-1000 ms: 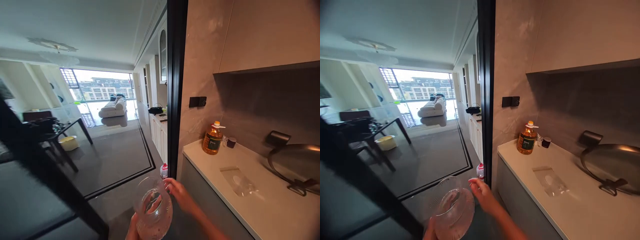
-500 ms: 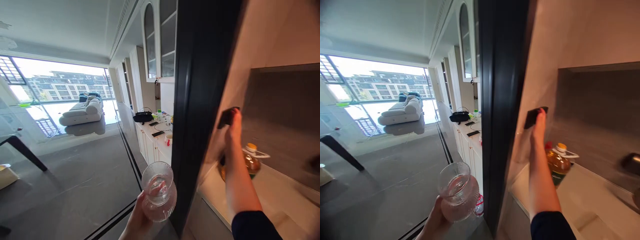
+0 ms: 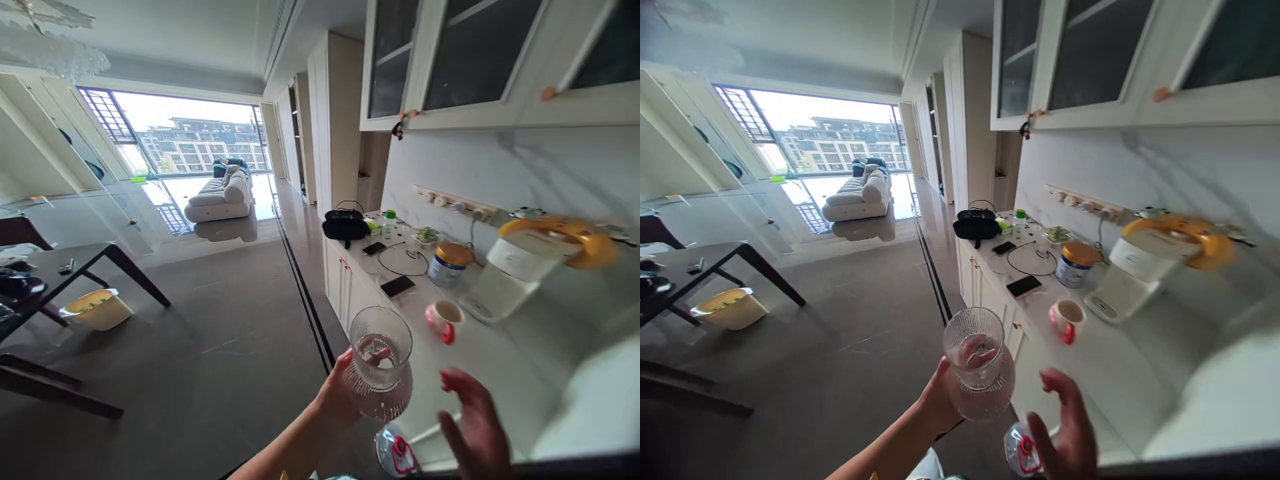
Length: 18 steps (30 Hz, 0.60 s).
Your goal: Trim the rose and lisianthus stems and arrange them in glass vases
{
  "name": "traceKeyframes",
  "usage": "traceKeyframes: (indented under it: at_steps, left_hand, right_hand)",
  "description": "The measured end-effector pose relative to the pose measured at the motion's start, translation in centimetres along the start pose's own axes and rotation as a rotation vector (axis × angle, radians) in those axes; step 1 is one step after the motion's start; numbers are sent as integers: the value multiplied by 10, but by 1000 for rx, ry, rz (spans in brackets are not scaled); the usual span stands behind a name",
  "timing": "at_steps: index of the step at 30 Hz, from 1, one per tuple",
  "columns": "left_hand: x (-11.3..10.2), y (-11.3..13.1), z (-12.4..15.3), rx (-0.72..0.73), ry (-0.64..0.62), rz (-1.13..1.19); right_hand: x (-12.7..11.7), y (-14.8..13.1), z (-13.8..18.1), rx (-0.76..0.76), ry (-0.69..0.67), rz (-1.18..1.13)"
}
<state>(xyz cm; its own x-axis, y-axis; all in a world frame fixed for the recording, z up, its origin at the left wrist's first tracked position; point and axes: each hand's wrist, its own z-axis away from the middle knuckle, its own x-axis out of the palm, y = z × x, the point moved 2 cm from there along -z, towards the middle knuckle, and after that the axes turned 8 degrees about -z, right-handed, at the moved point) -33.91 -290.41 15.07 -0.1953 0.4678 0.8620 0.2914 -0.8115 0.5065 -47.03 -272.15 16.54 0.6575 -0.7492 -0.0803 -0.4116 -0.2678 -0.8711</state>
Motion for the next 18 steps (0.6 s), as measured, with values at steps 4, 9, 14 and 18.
traceKeyframes:
  at_steps: [4,9,14,18]
  left_hand:
    - [-72,115,1,-46,15,17]
    - [-175,253,-3,87,100,37]
    - [-266,385,-23,206,169,-19]
    - [-335,498,-42,355,336,-41]
  right_hand:
    - [189,56,-87,156,-277,-297]
    - [366,81,-169,213,-519,-308]
    - [529,134,-268,123,-673,-188]
    - [667,177,-350,-3,-854,-165]
